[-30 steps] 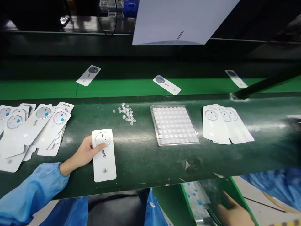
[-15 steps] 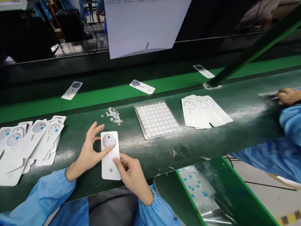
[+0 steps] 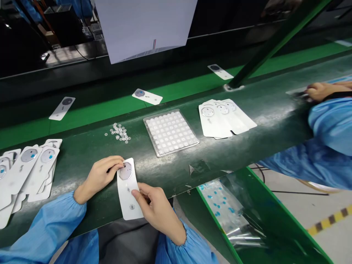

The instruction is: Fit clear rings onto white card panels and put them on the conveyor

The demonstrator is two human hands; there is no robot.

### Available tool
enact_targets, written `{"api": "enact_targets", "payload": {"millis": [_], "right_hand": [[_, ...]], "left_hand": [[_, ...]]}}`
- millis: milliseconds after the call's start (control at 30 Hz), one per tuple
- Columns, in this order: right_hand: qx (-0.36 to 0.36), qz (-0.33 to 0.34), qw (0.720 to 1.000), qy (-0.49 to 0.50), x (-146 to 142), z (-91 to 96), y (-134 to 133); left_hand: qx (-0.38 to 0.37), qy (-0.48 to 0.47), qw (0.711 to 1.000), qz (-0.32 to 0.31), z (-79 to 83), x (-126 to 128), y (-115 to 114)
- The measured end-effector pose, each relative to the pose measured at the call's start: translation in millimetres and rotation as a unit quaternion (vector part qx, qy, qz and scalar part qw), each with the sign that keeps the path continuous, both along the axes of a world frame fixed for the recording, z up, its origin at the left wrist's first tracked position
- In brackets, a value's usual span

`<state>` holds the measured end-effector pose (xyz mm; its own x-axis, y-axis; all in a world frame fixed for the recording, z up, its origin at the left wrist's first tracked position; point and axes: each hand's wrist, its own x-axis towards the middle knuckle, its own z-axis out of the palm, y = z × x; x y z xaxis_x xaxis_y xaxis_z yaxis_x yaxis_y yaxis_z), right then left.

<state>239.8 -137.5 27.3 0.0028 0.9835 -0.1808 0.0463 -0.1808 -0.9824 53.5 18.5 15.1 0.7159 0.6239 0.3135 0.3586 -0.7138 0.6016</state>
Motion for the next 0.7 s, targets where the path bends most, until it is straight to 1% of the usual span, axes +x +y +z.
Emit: {"api": "enact_targets", "payload": {"millis": [67, 133, 200, 233, 267, 300, 333, 367, 400, 433, 467, 500, 533, 567, 600, 633, 667, 700], "right_hand": [[-0.004, -0.002, 1.0, 0.0, 2, -1.4, -2], [-0.009, 0.0, 1.0, -0.001, 4, -3.6, -4], [-0.014, -0.01, 1.0, -0.01, 11, -6.4, -6], [-0.013, -0.028, 0.999, -0.02, 19, -7.6, -6], [-0.005, -0.06, 0.997, -0.038, 33, -8.0, -4], [0.011, -0.106, 0.992, -0.066, 52, -7.2, -2], [0.03, -0.165, 0.98, -0.108, 77, -4.6, 2], [0.041, -0.231, 0.958, -0.165, 105, 0.2, 6], [0.044, -0.295, 0.927, -0.227, 136, 7.3, 11], [0.022, -0.351, 0.89, -0.291, 167, 16.1, 16], [-0.031, -0.393, 0.85, -0.35, 195, 25.4, 22], [-0.058, -0.409, 0.831, -0.372, 218, 34.2, 30], [-0.075, -0.41, 0.825, -0.383, 235, 41.4, 41], [-0.091, -0.407, 0.82, -0.391, 245, 46.3, 54], [-0.102, -0.406, 0.815, -0.4, 249, 48.9, 70], [-0.104, -0.411, 0.8, -0.425, 246, 49.8, 88], [-0.095, -0.416, 0.78, -0.458, 236, 49.6, 107], [-0.075, -0.407, 0.765, -0.492, 221, 49.1, 127]], "left_hand": [[0.0, -0.024, 0.999, 0.021, 5.3, 6, 0], [0.004, -0.029, 0.999, 0.024, 13.4, 9, 0], [0.009, -0.027, 0.999, 0.035, 22.8, 8, -1], [0.014, -0.03, 0.998, 0.056, 27.5, 4, -2], [0.018, -0.033, 0.996, 0.085, 32.0, -2, -3], [0.02, -0.034, 0.992, 0.119, 35.8, -11, -4], [0.02, -0.03, 0.988, 0.149, 38.7, -21, -4], [0.011, -0.012, 0.985, 0.169, 40.5, -32, -3], [0.002, 0.006, 0.984, 0.177, 41.5, -44, -3], [-0.002, 0.016, 0.984, 0.176, 42.3, -54, -3], [-0.006, 0.015, 0.984, 0.178, 43.4, -63, -4], [-0.013, 0.009, 0.984, 0.177, 45.0, -71, -8], [-0.025, -0.002, 0.983, 0.18, 47.1, -77, -13], [-0.043, -0.014, 0.981, 0.189, 49.4, -82, -19], [-0.069, -0.024, 0.977, 0.2, 51.4, -86, -26], [-0.101, -0.033, 0.972, 0.21, 52.7, -91, -34], [-0.133, -0.045, 0.966, 0.216, 53.2, -97, -43], [-0.166, -0.059, 0.961, 0.214, 52.5, -104, -54]]}}
